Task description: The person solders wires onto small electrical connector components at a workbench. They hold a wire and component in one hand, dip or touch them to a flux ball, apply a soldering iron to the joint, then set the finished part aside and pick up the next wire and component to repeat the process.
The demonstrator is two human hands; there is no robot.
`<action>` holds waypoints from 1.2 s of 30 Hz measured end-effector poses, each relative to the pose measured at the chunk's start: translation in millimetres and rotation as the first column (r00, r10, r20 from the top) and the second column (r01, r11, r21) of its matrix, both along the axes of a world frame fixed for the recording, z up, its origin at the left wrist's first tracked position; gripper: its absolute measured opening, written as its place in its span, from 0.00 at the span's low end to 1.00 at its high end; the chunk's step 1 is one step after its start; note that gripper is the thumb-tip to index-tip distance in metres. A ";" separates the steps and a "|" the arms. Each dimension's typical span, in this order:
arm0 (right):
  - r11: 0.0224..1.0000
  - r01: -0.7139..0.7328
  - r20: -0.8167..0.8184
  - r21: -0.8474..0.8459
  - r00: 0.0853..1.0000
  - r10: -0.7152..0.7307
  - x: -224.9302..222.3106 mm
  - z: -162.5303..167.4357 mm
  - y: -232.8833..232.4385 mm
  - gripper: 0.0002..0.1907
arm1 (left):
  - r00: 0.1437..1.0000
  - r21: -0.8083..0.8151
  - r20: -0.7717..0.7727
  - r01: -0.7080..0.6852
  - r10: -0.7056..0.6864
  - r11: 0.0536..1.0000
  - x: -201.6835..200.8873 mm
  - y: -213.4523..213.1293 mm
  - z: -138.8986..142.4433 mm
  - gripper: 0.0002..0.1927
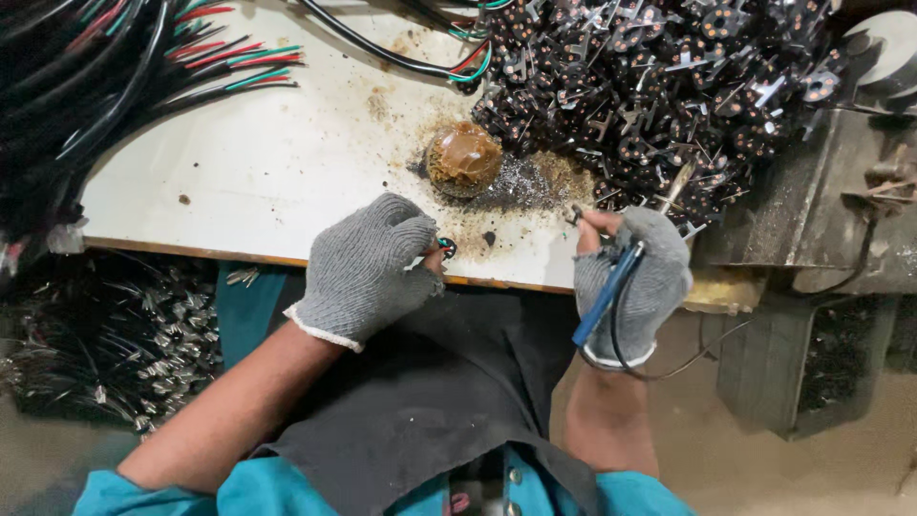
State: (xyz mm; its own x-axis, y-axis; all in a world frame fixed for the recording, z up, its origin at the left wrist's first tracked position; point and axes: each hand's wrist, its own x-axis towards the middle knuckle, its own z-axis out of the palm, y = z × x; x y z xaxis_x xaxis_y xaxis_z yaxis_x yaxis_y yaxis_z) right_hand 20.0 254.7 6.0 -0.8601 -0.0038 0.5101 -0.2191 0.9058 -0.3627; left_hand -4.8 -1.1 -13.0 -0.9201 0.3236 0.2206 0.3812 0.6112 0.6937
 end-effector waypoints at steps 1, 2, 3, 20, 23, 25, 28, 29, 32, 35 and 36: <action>0.999 0.001 0.000 -0.043 1.000 -0.001 4.3 0.2 -4.9 0.23 | 1.000 0.003 0.006 0.001 -0.001 1.000 -0.1 -0.3 -0.5 0.07; 0.962 -0.021 0.117 -0.273 0.992 0.055 8.1 -1.1 -9.9 0.25 | 1.000 0.006 0.010 0.002 -0.002 1.000 -0.3 -0.5 -1.0 0.07; 0.872 -0.012 0.217 -0.489 0.967 0.135 11.5 -3.4 -14.5 0.26 | 1.000 0.008 0.011 0.005 -0.005 1.000 -0.2 -0.7 -1.4 0.08; 0.973 -0.172 0.162 -0.155 0.967 0.196 -3.7 -15.6 -53.3 0.22 | 1.000 -0.001 -0.006 -0.019 0.019 1.000 0.2 1.0 -1.7 0.07; 0.983 -0.186 0.137 -0.007 0.973 0.185 -20.5 -7.6 -43.0 0.23 | 1.000 -0.013 -0.009 -0.023 0.023 1.000 0.6 0.7 -2.0 0.07; 0.941 -0.331 0.214 -0.072 0.916 0.339 -19.7 -1.3 -36.9 0.25 | 1.000 -0.014 -0.018 -0.015 0.015 1.000 0.4 -0.3 -2.0 0.08; 0.957 -0.280 0.139 0.073 0.953 0.268 -12.1 -4.2 -43.5 0.24 | 1.000 -0.011 -0.023 -0.008 0.008 1.000 0.4 -1.0 -1.2 0.09; 0.957 -0.278 0.134 0.083 0.955 0.266 -10.6 -6.0 -45.3 0.23 | 1.000 -0.022 -0.011 -0.005 0.004 1.000 0.4 -1.3 -1.0 0.09; 0.941 -0.318 0.124 0.115 0.945 0.304 -6.4 -7.6 -46.4 0.21 | 1.000 -0.027 0.009 -0.019 0.019 0.999 0.9 -0.9 -0.6 0.08; 0.883 -0.439 0.124 0.165 0.897 0.423 -5.7 -2.8 -40.7 0.19 | 1.000 -0.052 0.008 -0.004 0.004 0.999 -0.4 -1.2 -2.1 0.08; 0.857 -0.483 0.154 0.178 0.874 0.460 -4.2 0.4 -38.2 0.18 | 1.000 -0.068 0.015 0.004 -0.003 0.998 0.3 -1.9 -2.3 0.08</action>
State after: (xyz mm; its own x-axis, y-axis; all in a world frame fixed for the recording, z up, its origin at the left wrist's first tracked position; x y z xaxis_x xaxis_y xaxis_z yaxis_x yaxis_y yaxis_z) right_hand 15.8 216.5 6.4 -0.7754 -0.5168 0.3628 -0.6110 0.7591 -0.2246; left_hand -4.6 -3.0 -15.3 -0.9220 0.3404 0.1845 0.3734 0.6556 0.6563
